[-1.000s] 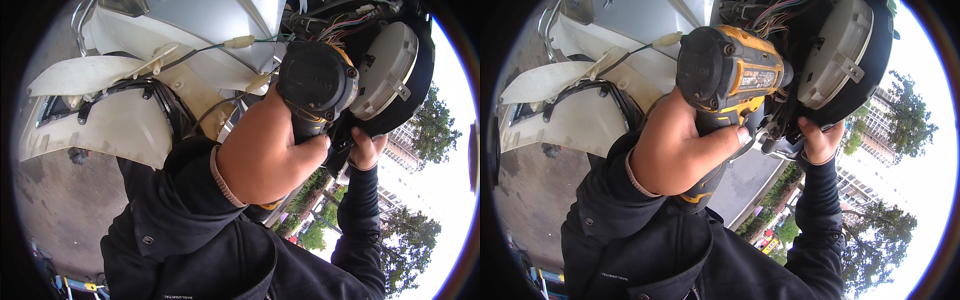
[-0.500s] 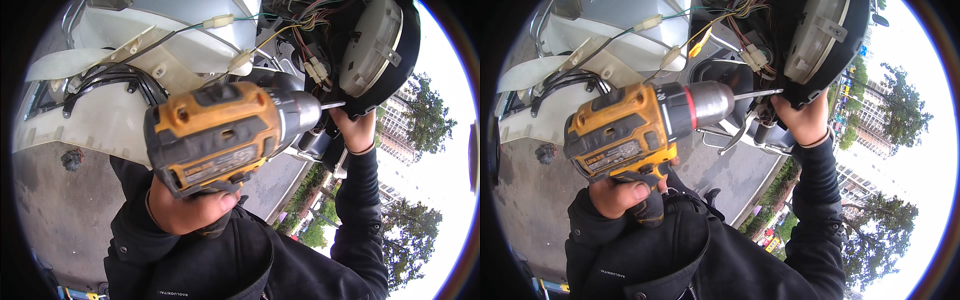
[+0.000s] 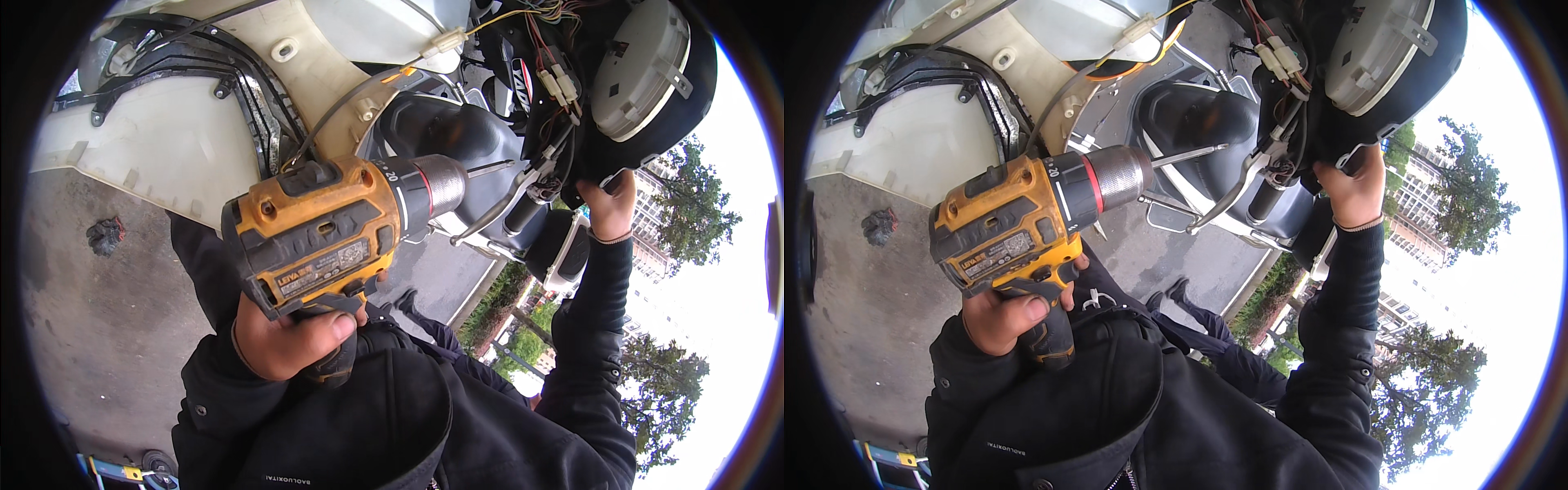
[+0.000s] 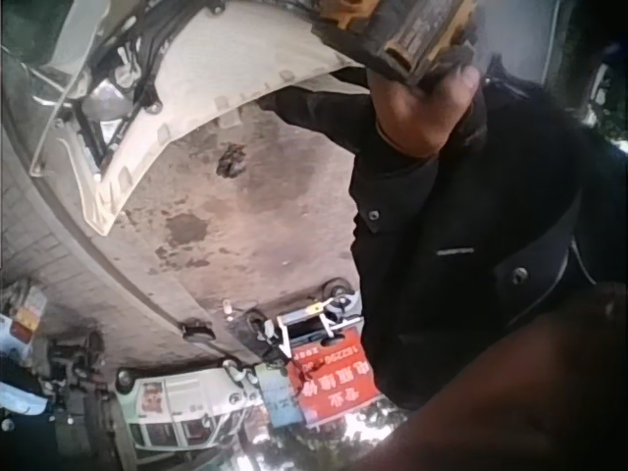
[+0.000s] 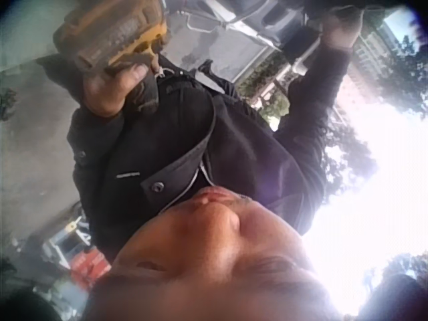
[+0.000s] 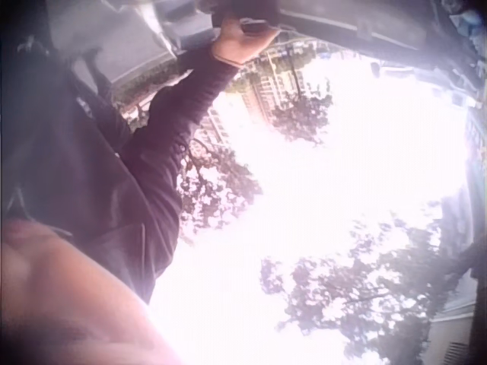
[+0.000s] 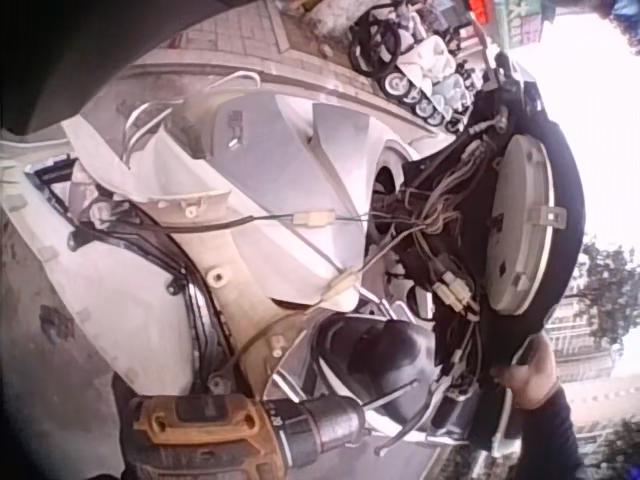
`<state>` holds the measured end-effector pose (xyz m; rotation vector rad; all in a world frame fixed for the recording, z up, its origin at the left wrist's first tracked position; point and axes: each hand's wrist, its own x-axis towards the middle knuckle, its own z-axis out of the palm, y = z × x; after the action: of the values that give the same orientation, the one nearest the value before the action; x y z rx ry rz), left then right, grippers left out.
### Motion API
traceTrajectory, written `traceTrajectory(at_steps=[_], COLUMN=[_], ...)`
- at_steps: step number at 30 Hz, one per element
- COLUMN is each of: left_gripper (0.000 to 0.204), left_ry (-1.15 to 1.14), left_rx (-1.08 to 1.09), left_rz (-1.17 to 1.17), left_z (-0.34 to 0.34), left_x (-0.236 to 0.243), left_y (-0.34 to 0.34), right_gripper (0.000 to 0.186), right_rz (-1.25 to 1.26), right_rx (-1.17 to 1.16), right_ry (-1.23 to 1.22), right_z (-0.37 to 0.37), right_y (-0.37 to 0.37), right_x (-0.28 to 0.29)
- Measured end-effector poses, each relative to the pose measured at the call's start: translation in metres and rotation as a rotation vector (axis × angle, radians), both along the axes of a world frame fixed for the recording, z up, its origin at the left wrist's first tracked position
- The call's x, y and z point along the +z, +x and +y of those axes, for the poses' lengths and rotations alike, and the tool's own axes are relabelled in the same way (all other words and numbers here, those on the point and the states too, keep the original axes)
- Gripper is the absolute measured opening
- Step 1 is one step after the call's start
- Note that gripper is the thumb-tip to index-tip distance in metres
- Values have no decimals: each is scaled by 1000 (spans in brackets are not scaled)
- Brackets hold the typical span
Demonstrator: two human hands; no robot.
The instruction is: The person uses a cordless drill to remove screws from the front fairing and handlebar cover of a white scooter. They detach the front fairing, set it aside, then remove the handlebar cover and place it on the seat. The person continues to remove screws from the headlight assembly area.
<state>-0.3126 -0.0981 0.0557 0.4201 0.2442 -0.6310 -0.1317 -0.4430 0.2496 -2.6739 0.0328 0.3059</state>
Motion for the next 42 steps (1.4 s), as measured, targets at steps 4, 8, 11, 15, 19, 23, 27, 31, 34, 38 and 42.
traceTrajectory(at_steps=[4, 8, 11, 15, 19, 23, 27, 31, 34, 38, 42], left_gripper=[55, 36, 26, 40, 47, 48, 49, 49, 50, 52, 51], left_ry=[45, 247, 153, 160, 148, 178, 101, 70, 18, 35, -26], left_rx=[11, 87, 141, 127, 134, 147, 82, 105, 93, 61, 117], left_rz=[-83, -250, -213, -407, -473, -499, -365, -305, -289, -315, -196], left_z=[1, -3, -11, -20, -27, -29, -34, -45, -51, -57, -61], left_x=[0, 4, 6, -1, -8, -11, -8, 1, 7, 13, 19], left_y=[-2, 0, 3, 11, 13, 15, 21, 32, 37, 42, 44], right_gripper=[58, 50, 48, 55, 57, 54, 50, 49, 47, 46, 46], right_rz=[-56, -118, -128, -48, -76, -169, -270, -272, -181, -144, -169], right_rx=[-32, -166, -158, -143, -128, -170, -189, -157, -193, -183, -180], right_ry=[183, 380, 399, 366, 370, 447, 446, 293, 387, 395, 418], right_z=[-3, -2, -3, -11, -15, -12, -12, -19, -23, -20, -16], right_y=[-3, -11, -13, -7, -6, -12, -15, -13, -13, -14, -14], right_x=[-13, -33, -34, -25, -26, -37, -46, -44, -40, -39, -40])
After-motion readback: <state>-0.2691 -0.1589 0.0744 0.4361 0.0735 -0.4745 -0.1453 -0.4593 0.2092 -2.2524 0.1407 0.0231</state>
